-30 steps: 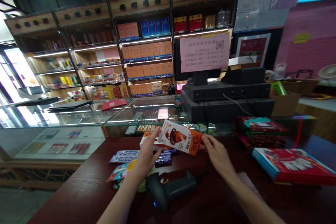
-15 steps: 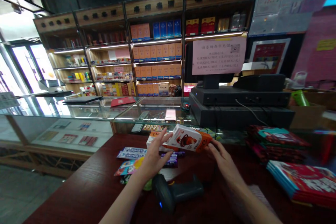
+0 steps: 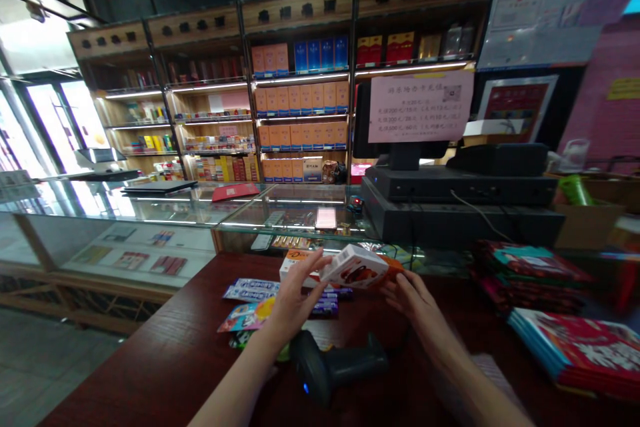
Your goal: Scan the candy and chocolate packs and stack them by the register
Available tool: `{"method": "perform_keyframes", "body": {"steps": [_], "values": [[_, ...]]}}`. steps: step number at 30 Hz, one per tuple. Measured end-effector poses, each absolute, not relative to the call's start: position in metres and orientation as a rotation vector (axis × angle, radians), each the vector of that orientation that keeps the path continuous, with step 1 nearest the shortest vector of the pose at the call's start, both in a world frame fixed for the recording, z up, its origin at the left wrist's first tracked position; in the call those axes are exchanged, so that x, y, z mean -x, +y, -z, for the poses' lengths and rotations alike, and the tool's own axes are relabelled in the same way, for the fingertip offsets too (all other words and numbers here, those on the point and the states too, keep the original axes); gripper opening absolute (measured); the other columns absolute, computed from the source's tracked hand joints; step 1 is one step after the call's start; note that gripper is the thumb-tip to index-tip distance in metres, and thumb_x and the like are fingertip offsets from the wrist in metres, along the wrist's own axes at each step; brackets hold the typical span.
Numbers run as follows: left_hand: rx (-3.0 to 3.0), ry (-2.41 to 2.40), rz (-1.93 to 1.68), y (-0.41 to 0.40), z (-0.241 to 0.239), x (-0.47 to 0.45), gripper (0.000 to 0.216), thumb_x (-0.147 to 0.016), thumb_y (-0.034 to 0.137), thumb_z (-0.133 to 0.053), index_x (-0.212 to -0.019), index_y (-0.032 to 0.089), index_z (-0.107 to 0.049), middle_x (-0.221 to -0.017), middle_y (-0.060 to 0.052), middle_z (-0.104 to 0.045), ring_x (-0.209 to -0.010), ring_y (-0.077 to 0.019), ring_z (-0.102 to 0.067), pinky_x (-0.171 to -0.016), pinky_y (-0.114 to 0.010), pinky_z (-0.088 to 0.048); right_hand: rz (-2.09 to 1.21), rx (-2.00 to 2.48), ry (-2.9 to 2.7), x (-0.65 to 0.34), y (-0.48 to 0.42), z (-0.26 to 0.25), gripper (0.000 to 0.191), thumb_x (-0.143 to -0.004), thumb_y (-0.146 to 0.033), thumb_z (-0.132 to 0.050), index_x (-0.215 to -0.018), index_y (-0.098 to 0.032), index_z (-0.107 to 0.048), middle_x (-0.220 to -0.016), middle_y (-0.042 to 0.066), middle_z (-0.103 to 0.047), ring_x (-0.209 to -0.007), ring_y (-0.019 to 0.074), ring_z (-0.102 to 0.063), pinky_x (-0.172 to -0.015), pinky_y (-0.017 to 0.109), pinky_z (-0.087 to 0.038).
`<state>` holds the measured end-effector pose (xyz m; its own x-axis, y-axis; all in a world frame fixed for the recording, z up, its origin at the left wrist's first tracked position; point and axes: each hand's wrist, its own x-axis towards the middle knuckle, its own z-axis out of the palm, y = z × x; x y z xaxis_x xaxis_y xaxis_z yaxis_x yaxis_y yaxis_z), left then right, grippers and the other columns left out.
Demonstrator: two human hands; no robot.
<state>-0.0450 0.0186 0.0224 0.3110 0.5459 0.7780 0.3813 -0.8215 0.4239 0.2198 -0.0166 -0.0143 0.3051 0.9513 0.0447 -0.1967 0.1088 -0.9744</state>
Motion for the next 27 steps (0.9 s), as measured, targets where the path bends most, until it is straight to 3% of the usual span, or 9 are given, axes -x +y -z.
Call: {"method": "perform_keyframes", "body": {"steps": [9,14,17,20,23,27], "values": [[-2.131,0.878,-1.447,0.013,-0.031,0.042,0.051,-0.086,0.025,-0.066,-0.135,0.025,-0.051,-0.119,-0.005,-0.071,-0.114,-0.0208,-0.066,-0.099,-0.036,-0.053,-1.163,1.002,-0.803,-0.219,-0.014,0.013,0.038,-0.08,-0.059,-0.064,-0.099,-0.028,-0.056,-0.115,0.009,-0.075,-0.109,0.0311,-0.07,-0.095,0.048,-0.055],[-2.081,0.803,-1.414,0.016,-0.03,0.043,0.04,-0.085,0.032,-0.07,-0.124,0.024,-0.061,-0.121,-0.007,-0.069,-0.103,-0.0205,-0.069,-0.085,-0.032,-0.058,-1.178,0.968,-0.814,-0.216,-0.015,0.01,0.043,-0.081,-0.06,-0.062,-0.106,-0.027,-0.057,-0.116,0.009,-0.075,-0.113,0.0306,-0.068,-0.097,0.047,-0.054],[-2.187,0.773,-1.464,0.016,-0.035,0.044,0.028,-0.085,0.035,-0.07,-0.111,0.024,-0.069,-0.114,-0.007,-0.071,-0.109,-0.0226,-0.065,-0.092,-0.035,-0.055,-1.168,0.967,-0.834,-0.215,-0.017,0.008,0.046,-0.08,-0.063,-0.062,-0.108,-0.026,-0.059,-0.114,0.009,-0.075,-0.111,0.0309,-0.069,-0.096,0.048,-0.054],[-2.258,0.786,-1.536,0.016,-0.038,0.045,0.029,-0.084,0.036,-0.072,-0.111,0.025,-0.07,-0.111,-0.007,-0.07,-0.11,-0.0228,-0.064,-0.096,-0.038,-0.053,-1.226,0.887,-0.773,-0.213,-0.019,0.006,0.046,-0.075,-0.058,-0.072,-0.105,-0.025,-0.06,-0.106,0.008,-0.077,-0.104,0.0294,-0.072,-0.094,0.046,-0.054],[-2.319,0.752,-1.572,0.017,-0.037,0.044,0.027,-0.085,0.033,-0.071,-0.111,0.026,-0.07,-0.108,-0.006,-0.07,-0.104,-0.0206,-0.065,-0.089,-0.034,-0.055,-1.271,0.82,-0.671,-0.213,-0.019,0.005,0.046,-0.07,-0.051,-0.081,-0.103,-0.024,-0.062,-0.098,0.005,-0.079,-0.097,0.0262,-0.073,-0.092,0.042,-0.054],[-2.446,0.735,-1.657,0.019,-0.033,0.043,0.023,-0.089,0.028,-0.068,-0.111,0.026,-0.067,-0.106,-0.003,-0.072,-0.104,-0.019,-0.064,-0.091,-0.033,-0.051,-1.291,0.828,-0.671,-0.213,-0.018,0.008,0.043,-0.07,-0.05,-0.083,-0.1,-0.025,-0.063,-0.098,0.003,-0.078,-0.1,0.0254,-0.072,-0.09,0.039,-0.054]]}}
